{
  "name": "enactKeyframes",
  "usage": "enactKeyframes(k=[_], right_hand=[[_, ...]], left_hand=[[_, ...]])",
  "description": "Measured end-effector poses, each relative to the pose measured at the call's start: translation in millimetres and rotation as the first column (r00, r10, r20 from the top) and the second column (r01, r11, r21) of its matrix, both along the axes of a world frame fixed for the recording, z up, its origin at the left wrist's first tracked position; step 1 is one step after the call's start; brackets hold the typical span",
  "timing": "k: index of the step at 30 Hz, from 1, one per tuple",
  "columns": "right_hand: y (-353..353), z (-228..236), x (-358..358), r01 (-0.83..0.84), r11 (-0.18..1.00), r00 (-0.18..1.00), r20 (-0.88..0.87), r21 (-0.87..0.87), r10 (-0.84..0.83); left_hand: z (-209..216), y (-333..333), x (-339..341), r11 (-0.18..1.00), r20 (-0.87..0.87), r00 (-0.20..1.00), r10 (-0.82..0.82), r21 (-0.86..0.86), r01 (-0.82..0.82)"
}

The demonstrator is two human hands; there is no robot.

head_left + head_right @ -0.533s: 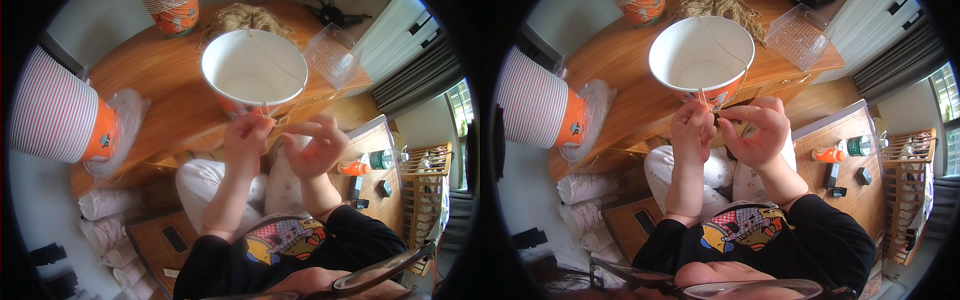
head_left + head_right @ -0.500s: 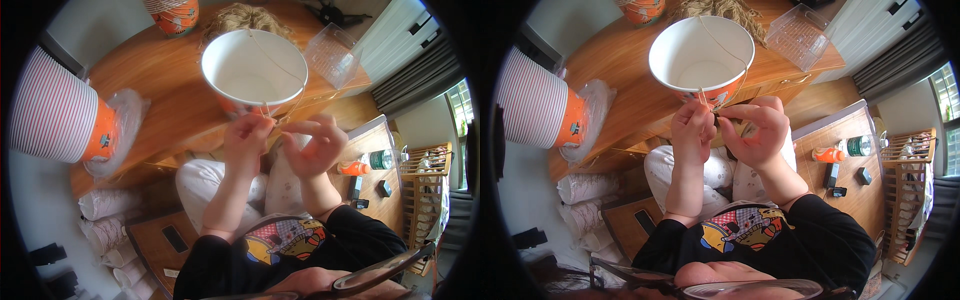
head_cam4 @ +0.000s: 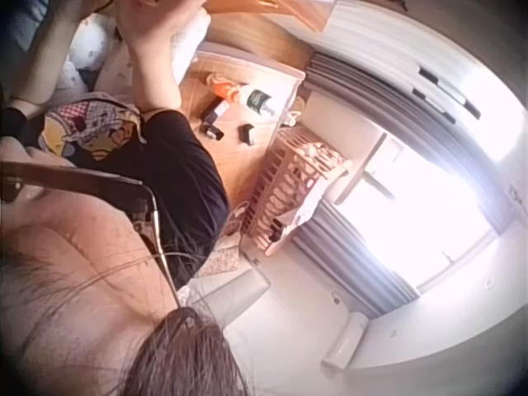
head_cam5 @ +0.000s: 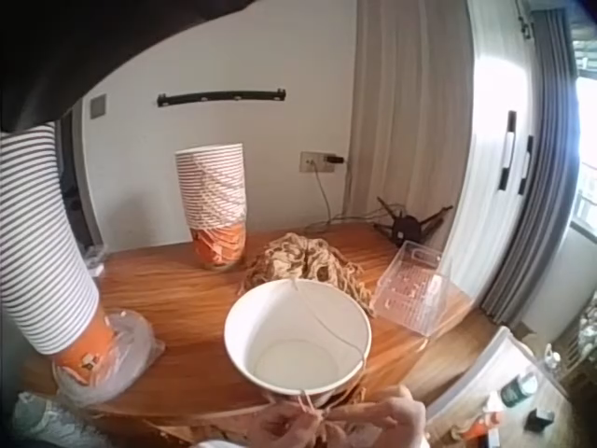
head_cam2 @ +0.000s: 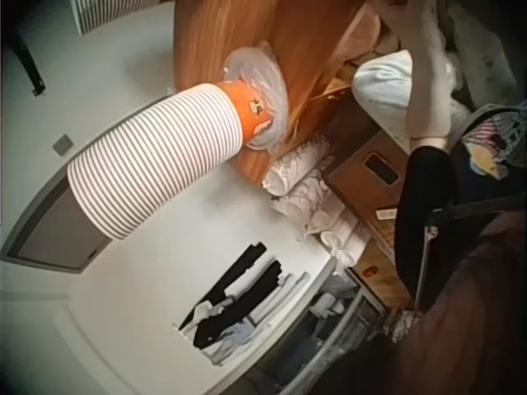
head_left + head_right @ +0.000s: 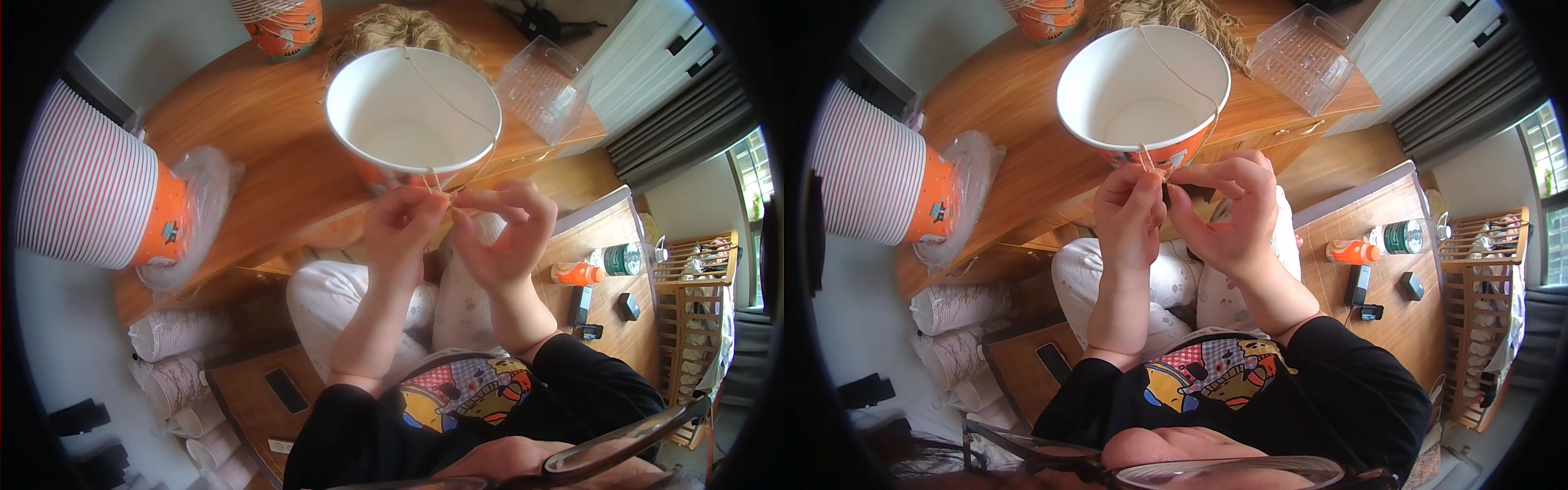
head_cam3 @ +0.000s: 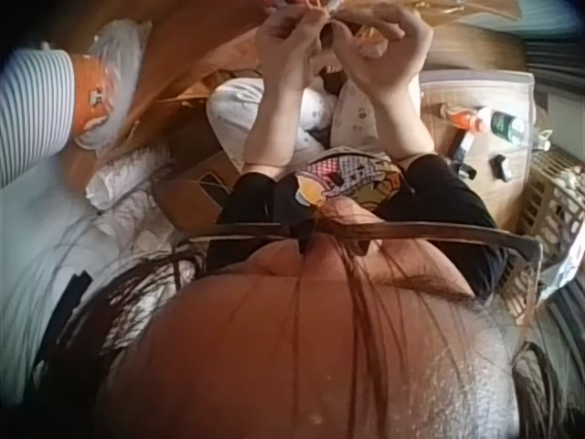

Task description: Tying thin wire or string handles to paper buckets.

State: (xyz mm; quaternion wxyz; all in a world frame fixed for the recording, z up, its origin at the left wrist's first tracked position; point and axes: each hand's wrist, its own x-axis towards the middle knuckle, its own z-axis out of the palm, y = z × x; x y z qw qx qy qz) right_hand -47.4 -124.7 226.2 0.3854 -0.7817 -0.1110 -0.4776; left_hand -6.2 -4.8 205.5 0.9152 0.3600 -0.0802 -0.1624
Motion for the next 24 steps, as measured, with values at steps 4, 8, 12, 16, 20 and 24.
enactKeyframes(k=[4, 8, 12, 16, 20, 24], right_hand=[[-1.3, 1.4, -0.4, 0.022, 0.999, 1.0, 0.014, -0.042, -0.022], [1.2, 2.1, -2.9, 0.062, 0.998, 0.998, -0.031, -0.03, -0.063], [2.5, 2.5, -1.6, 0.05, 0.999, 0.998, -0.028, -0.006, -0.05], [3.1, 3.5, 0.5, 0.017, 1.0, 1.0, -0.002, 0.024, -0.017], [3.4, 2.9, 1.3, 0.042, 0.997, 0.999, 0.01, 0.06, -0.043], [0.2, 2.5, 1.6, 0.044, 0.998, 0.999, -0.005, 0.034, -0.044]], left_hand=[[3.9, -2.9, -1.2, 0.995, 0.036, 0.996, 0.083, 0.052, -0.085], [3.2, -2.4, -0.6, 0.993, 0.076, 0.993, 0.096, 0.059, -0.1], [1.6, -1.3, -0.6, 0.994, 0.081, 0.992, 0.094, 0.055, -0.098], [0.3, -1.7, -0.3, 0.995, 0.031, 0.996, 0.089, 0.039, -0.09], [2.4, -6.9, -0.7, 0.98, 0.092, 0.983, 0.157, 0.11, -0.167], [0.2, -6.4, -0.3, 0.983, 0.084, 0.986, 0.147, 0.103, -0.155]])
